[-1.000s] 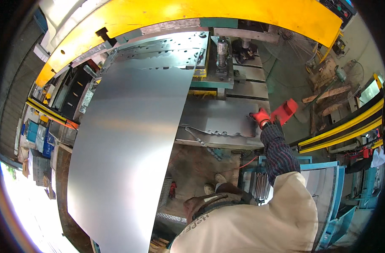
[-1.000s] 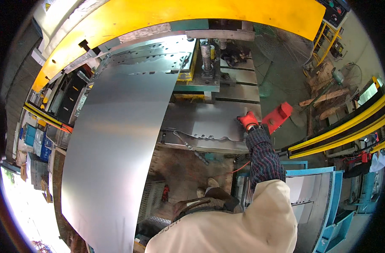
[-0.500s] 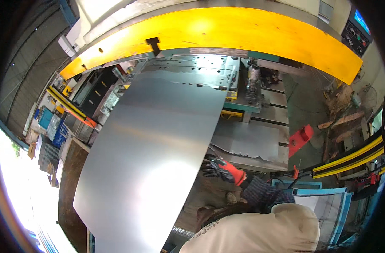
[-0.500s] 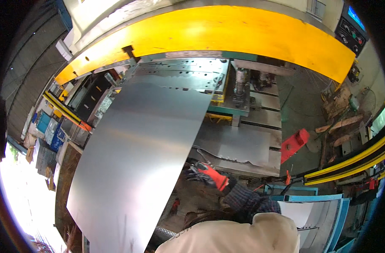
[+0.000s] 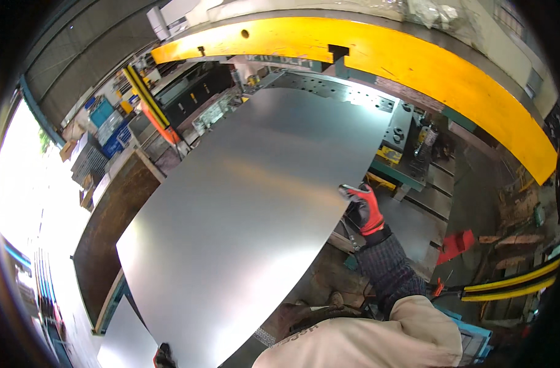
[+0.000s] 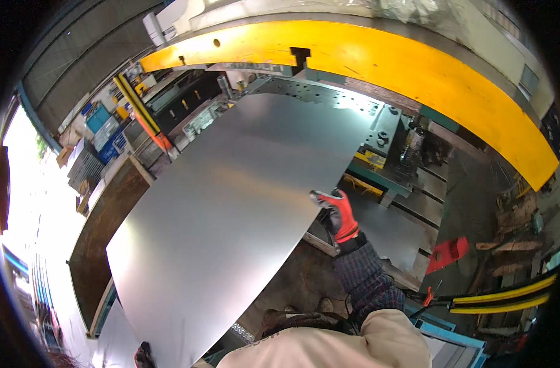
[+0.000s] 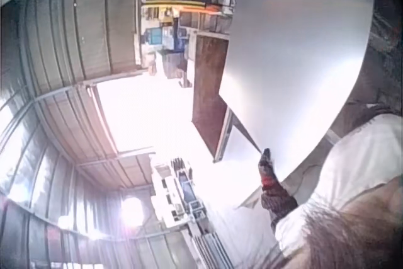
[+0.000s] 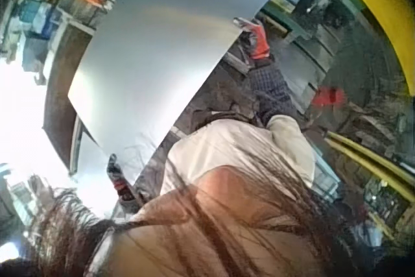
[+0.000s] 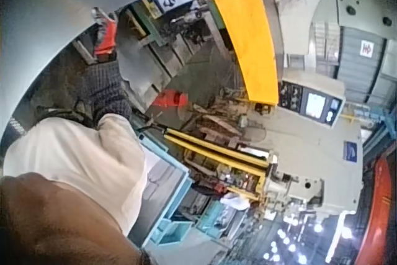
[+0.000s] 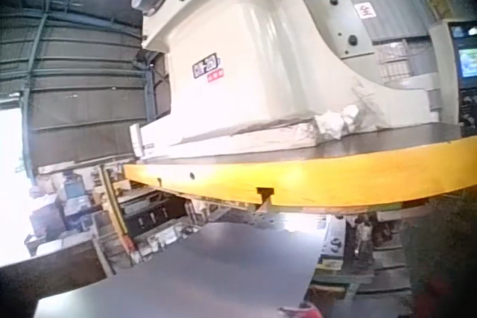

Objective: Operating an industrial press machine to stamp and shape sheet metal parts.

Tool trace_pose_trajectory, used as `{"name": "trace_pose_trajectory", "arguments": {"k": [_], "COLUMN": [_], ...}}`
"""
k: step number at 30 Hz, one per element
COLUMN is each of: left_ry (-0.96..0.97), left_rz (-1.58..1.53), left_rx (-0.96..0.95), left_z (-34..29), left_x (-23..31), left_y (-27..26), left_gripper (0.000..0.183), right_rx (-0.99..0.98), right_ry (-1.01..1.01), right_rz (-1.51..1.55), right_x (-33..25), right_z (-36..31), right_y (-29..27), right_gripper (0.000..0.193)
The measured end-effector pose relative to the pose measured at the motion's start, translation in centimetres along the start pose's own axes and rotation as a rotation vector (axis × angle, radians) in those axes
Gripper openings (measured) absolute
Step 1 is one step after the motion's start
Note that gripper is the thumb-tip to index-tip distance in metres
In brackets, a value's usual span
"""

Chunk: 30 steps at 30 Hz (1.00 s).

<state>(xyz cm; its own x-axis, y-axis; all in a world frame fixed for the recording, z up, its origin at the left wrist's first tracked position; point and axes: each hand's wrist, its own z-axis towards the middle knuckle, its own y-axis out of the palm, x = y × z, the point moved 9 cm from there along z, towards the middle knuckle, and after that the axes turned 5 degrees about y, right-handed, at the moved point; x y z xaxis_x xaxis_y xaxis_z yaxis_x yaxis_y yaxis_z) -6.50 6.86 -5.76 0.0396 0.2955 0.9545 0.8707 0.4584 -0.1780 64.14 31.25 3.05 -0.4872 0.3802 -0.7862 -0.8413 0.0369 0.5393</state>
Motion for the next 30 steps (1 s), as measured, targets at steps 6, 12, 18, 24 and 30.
{"name": "trace_pose_trajectory", "arguments": {"k": [6, 12, 18, 24, 30], "left_ry": [0.36, 0.218, 0.389, 0.23, 0.125], "left_rz": [-0.099, 0.023, -0.069, -0.229, -0.441], "left_rx": [-0.134, -0.023, -0.07, -0.046, -0.03], "left_z": [-0.1, -4.8, -4.7, -3.1, -3.5], "left_x": [1.7, 5.9, 5.9, 4.1, 4.2], "left_y": [6.5, 16.6, 21.1, 23.9, 25.2], "left_gripper": [0.044, 0.027, 0.035, 0.039, 0.034], "right_rx": [0.155, 0.226, 0.296, 0.274, 0.304], "right_ry": [0.235, 0.449, 0.361, 0.402, 0.644], "right_rz": [0.14, 0.478, 0.306, 0.196, -0.059], "right_x": [3.1, 4.8, 6.0, 5.8, 5.6], "right_z": [1.1, -2.1, -6.1, -8.4, -13.2], "right_y": [-9.2, -7.5, -5.8, -5.0, 0.0], "right_gripper": [0.018, 0.024, 0.018, 0.021, 0.013]}}
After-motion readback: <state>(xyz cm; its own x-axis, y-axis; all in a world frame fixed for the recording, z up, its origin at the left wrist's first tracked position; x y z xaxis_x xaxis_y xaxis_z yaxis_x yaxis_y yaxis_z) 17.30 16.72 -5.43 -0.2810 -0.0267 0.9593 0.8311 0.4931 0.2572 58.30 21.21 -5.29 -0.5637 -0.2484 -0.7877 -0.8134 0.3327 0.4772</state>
